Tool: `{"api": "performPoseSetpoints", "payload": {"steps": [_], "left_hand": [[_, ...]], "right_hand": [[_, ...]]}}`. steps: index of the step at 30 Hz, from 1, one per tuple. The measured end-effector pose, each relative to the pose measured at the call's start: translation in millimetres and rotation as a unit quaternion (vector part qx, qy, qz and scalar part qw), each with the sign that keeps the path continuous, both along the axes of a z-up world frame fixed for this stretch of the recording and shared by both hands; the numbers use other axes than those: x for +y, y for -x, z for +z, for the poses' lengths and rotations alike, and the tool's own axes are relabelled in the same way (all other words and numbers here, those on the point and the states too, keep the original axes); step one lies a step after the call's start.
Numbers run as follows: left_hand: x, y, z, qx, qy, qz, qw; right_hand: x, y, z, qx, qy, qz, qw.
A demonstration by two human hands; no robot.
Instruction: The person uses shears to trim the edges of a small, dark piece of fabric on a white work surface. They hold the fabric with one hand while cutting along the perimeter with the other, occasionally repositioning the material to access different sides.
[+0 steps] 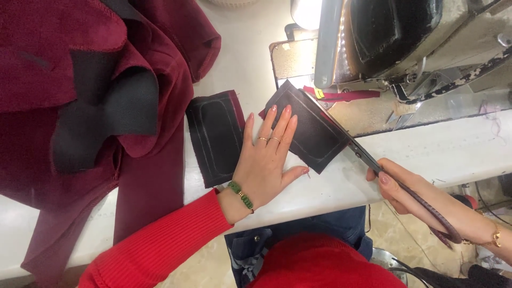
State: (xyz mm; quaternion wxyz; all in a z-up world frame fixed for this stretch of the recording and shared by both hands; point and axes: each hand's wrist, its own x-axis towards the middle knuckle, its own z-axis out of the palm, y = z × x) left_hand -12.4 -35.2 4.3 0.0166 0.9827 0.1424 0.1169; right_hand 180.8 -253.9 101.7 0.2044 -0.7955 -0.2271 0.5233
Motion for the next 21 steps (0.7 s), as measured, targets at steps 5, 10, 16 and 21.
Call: {"api": "performPoseSetpoints", "payload": {"steps": [5,10,16,21], "left_hand": [[0,0,-1,0.003,0.004,0.002,1.000],[0,0,-2,0.012,-0.019,0.004,1.000],[0,-1,-3,0.015,-0.007,0.006,1.000],[0,-1,-3,0.020,-0.012,0.008,1.000]], "right_hand": [[9,0,1,-0.023,-0.006,0.039,0.999],[13,-3,-2,-0.057,-0.002,0.073,0.996],[17,-1,-8,-0.024,0.006,-0.003,1.000],[14,-6,-17,0.001,-0.029,-0.006,1.000]]}}
